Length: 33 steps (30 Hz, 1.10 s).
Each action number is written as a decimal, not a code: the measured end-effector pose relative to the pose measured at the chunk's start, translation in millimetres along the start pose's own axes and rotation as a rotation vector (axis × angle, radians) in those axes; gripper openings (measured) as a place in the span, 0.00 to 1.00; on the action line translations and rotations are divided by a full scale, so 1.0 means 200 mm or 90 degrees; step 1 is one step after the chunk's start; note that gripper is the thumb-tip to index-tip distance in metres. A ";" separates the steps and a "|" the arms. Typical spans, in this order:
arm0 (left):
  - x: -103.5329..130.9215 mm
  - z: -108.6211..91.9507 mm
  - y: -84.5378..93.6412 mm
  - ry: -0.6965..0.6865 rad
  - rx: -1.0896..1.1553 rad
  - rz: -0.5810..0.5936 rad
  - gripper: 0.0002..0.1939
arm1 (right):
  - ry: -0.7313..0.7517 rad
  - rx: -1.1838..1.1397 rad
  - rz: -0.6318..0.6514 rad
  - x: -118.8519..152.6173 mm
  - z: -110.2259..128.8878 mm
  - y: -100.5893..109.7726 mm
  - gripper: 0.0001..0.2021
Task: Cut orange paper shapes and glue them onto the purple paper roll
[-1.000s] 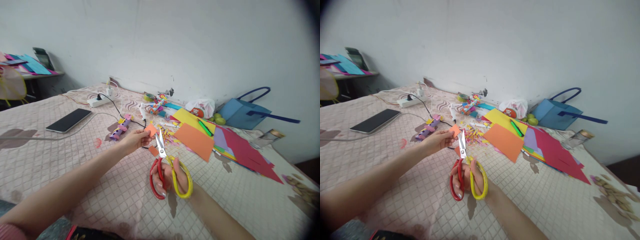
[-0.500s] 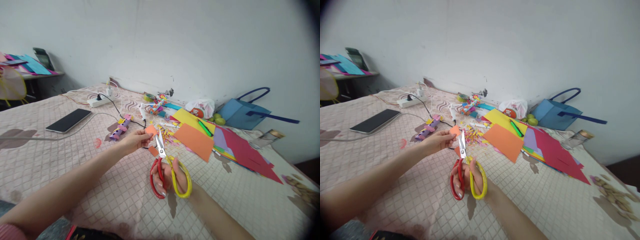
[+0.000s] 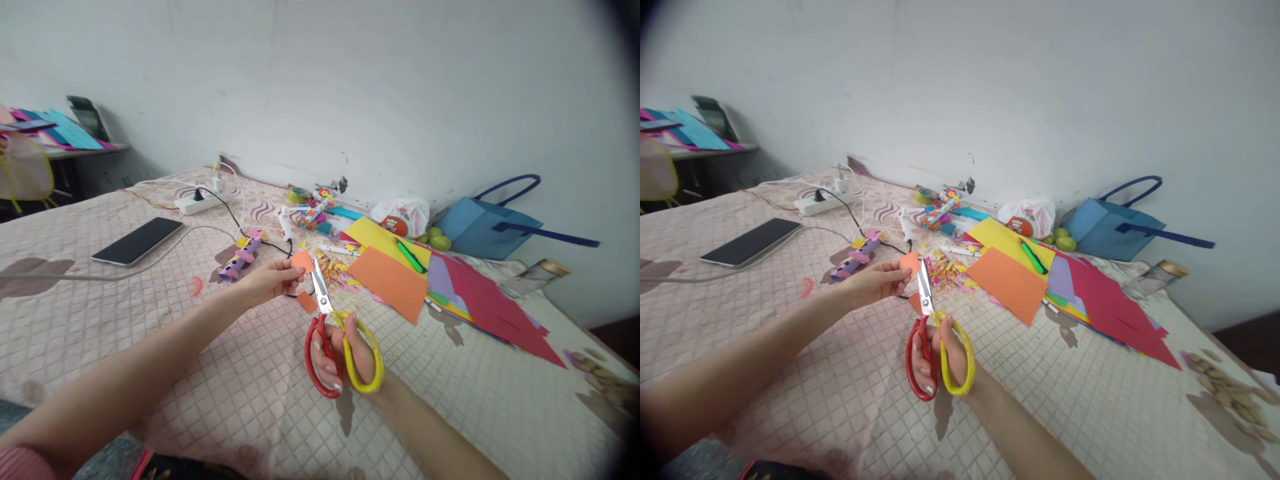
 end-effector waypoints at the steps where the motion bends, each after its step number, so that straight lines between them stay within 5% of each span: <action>1: 0.00 0.00 0.00 0.000 -0.002 0.000 0.06 | -0.001 -0.001 -0.001 0.00 0.00 0.00 0.33; 33: 0.02 -0.04 -0.06 -0.032 -0.134 0.052 0.07 | 0.001 -0.065 -0.020 0.00 -0.02 -0.06 0.35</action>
Point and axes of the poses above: each hand's wrist, its own x-axis away from the middle knuckle, its own y-axis out of the back of the hand, z = x × y, the point moved 10 cm from there along -x, towards the middle knuckle, and after that the axes turned 6 degrees about -y, right-handed, at the moved point
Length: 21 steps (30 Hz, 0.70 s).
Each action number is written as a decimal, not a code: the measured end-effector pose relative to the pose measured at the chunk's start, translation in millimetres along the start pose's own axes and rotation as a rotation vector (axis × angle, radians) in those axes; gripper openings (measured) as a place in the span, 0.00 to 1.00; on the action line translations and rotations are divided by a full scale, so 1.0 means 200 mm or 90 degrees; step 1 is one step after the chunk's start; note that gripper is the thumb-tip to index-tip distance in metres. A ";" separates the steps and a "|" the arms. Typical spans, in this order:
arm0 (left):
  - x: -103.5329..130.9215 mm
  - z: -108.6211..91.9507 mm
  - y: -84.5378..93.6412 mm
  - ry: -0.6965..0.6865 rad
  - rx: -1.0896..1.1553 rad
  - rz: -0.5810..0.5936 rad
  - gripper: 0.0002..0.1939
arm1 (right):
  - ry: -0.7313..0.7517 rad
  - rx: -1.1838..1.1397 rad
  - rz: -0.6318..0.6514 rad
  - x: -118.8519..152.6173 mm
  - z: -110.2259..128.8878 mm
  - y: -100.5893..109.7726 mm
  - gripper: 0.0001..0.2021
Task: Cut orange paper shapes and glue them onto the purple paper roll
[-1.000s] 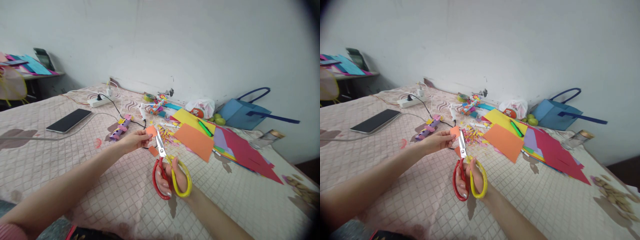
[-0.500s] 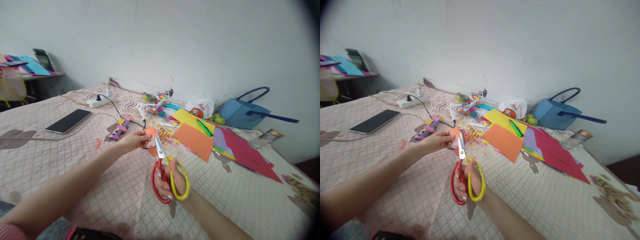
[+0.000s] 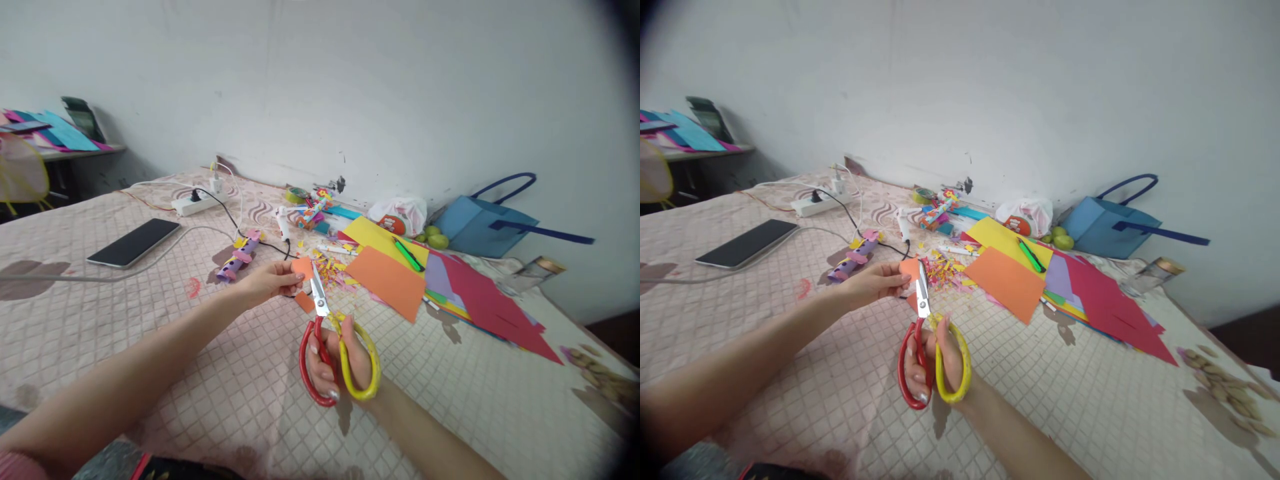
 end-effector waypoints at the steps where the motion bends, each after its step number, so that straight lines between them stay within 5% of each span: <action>1: 0.00 0.00 -0.01 0.000 -0.004 0.007 0.07 | 0.001 -0.002 0.002 0.00 0.00 0.00 0.36; 21: 0.01 0.02 -0.03 0.026 -0.049 0.058 0.11 | 0.005 -0.003 0.017 0.00 0.00 -0.02 0.32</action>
Point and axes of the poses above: each hand's wrist, its own x-axis away from the middle knuckle, its own y-axis out of the back of the hand, z = x × y, the point moved 10 cm from there along -x, towards the middle knuckle, and after that the axes turned 6 degrees about -y, right-handed, at the moved point
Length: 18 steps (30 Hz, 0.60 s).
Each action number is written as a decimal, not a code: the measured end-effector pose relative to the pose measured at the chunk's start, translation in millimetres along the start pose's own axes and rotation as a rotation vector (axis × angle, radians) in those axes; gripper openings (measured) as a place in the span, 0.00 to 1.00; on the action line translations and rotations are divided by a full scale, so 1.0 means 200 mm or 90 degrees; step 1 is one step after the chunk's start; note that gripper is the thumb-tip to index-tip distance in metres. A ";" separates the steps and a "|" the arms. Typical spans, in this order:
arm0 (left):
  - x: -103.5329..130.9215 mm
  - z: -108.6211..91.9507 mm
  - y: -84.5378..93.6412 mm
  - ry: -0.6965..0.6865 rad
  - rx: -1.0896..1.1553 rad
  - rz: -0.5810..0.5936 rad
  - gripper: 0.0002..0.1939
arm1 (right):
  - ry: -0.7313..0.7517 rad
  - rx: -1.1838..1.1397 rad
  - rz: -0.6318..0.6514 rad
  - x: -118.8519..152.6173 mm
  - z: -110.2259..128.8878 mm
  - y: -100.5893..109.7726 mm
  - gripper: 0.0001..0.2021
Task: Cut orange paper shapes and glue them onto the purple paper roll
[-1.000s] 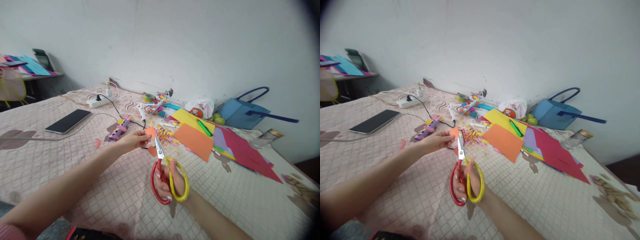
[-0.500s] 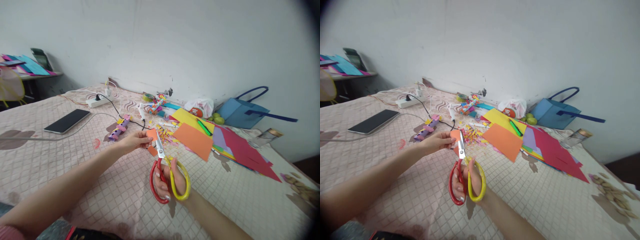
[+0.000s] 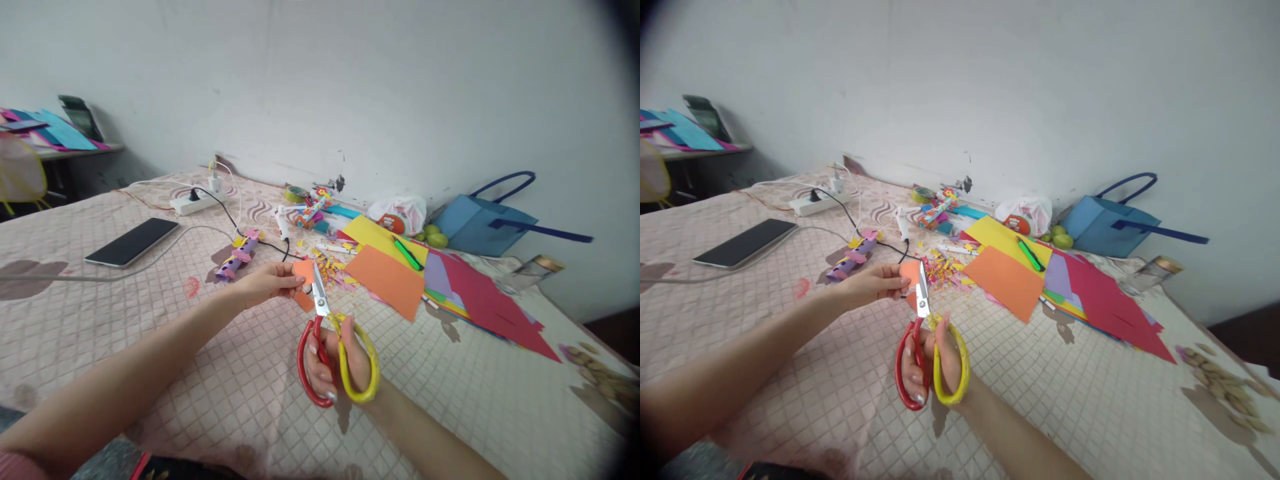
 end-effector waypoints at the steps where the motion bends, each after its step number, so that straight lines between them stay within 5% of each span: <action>1: 0.00 0.00 0.00 0.001 -0.006 0.005 0.11 | 0.003 0.002 -0.002 0.00 0.00 0.00 0.32; 13: 0.01 0.01 -0.03 0.021 -0.019 0.012 0.10 | 0.004 0.002 -0.035 0.00 0.00 0.02 0.30; 18: 0.02 0.03 -0.03 0.047 -0.052 0.028 0.10 | 0.043 0.070 -0.123 0.01 0.07 0.10 0.29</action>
Point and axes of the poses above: each hand's wrist, its own x-axis away from the middle knuckle, its own y-axis out of the back of the hand, z = x × y, the point moved 10 cm from there along -x, towards the middle knuckle, and after that the axes turned 6 degrees about -y, right-handed, at the moved point
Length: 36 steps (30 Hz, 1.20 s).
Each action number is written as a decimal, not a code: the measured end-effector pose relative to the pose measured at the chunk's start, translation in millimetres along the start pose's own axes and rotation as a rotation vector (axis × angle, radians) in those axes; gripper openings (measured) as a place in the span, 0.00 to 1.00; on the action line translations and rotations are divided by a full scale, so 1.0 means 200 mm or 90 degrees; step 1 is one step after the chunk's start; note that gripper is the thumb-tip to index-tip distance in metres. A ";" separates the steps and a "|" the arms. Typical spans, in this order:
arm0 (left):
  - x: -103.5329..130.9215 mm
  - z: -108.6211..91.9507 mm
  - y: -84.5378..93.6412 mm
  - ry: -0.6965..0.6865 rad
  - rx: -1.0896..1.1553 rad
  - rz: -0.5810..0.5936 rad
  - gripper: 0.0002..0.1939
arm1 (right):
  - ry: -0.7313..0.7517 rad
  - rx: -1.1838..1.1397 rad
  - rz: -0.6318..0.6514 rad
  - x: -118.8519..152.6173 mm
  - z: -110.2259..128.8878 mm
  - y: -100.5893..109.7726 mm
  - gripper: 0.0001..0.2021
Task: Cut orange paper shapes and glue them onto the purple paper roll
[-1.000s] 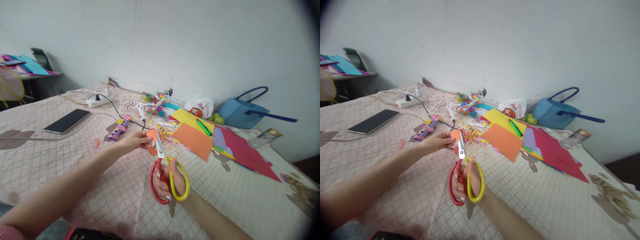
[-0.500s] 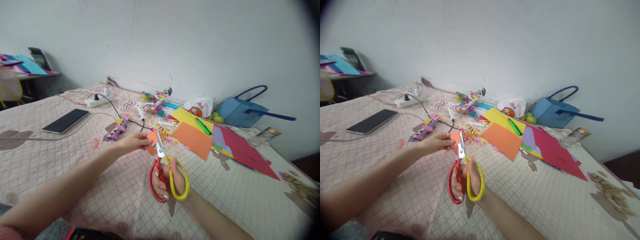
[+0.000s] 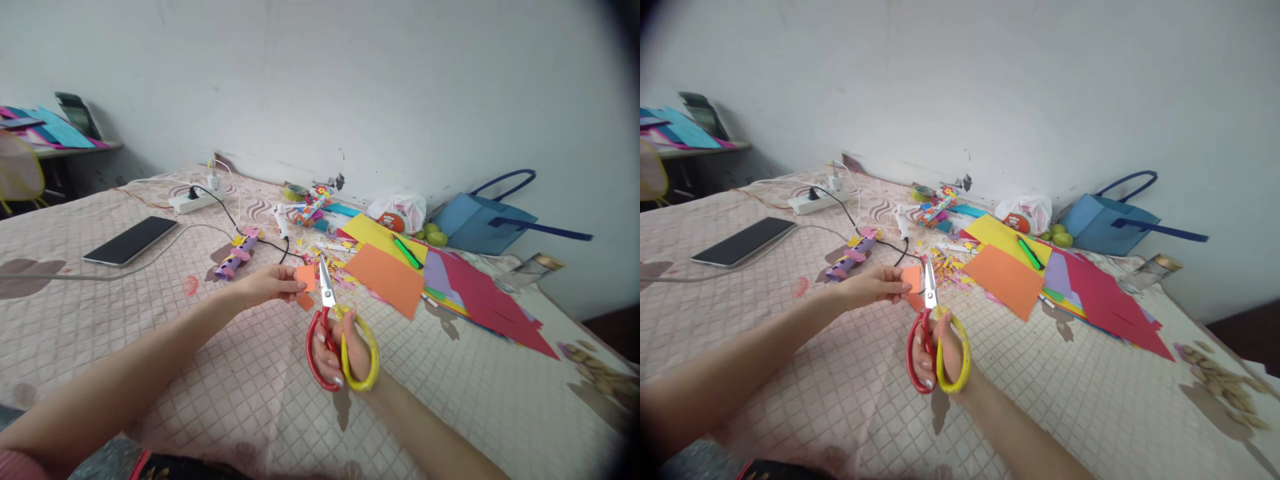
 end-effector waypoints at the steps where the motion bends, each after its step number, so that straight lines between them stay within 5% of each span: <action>1: 0.00 0.01 -0.01 0.007 -0.013 0.006 0.10 | 0.035 0.035 -0.050 0.00 0.04 0.05 0.26; 7: 0.02 0.10 -0.14 0.046 -0.091 0.074 0.14 | 0.202 0.288 -0.355 0.09 0.29 0.30 0.13; 14: 0.03 0.16 -0.22 0.044 -0.177 0.126 0.16 | 0.198 0.358 -0.415 0.08 0.32 0.31 0.12; 20: 0.02 0.16 -0.19 0.045 -0.192 0.113 0.16 | 0.274 0.373 -0.523 0.12 0.52 0.44 0.13; 24: 0.02 0.15 -0.19 0.048 -0.196 0.104 0.16 | 0.263 0.395 -0.498 0.10 0.55 0.46 0.14; 29: 0.03 0.16 -0.19 0.052 -0.201 0.101 0.15 | 0.166 0.475 -0.368 0.00 0.38 0.35 0.14; 33: 0.03 0.15 -0.18 0.040 -0.207 0.097 0.15 | 0.191 0.513 -0.401 -0.01 0.38 0.36 0.13; 36: 0.03 0.14 -0.18 0.040 -0.213 0.094 0.16 | 0.207 0.514 -0.475 0.01 0.45 0.47 0.13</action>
Point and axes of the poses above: each hand's wrist, its own x-axis away from the middle knuckle, its own y-axis out of the back of the hand, z = x × y, the point moved 10 cm from there along -x, towards the middle knuckle, and after that the axes turned 6 degrees about -y, right-handed, at the moved point
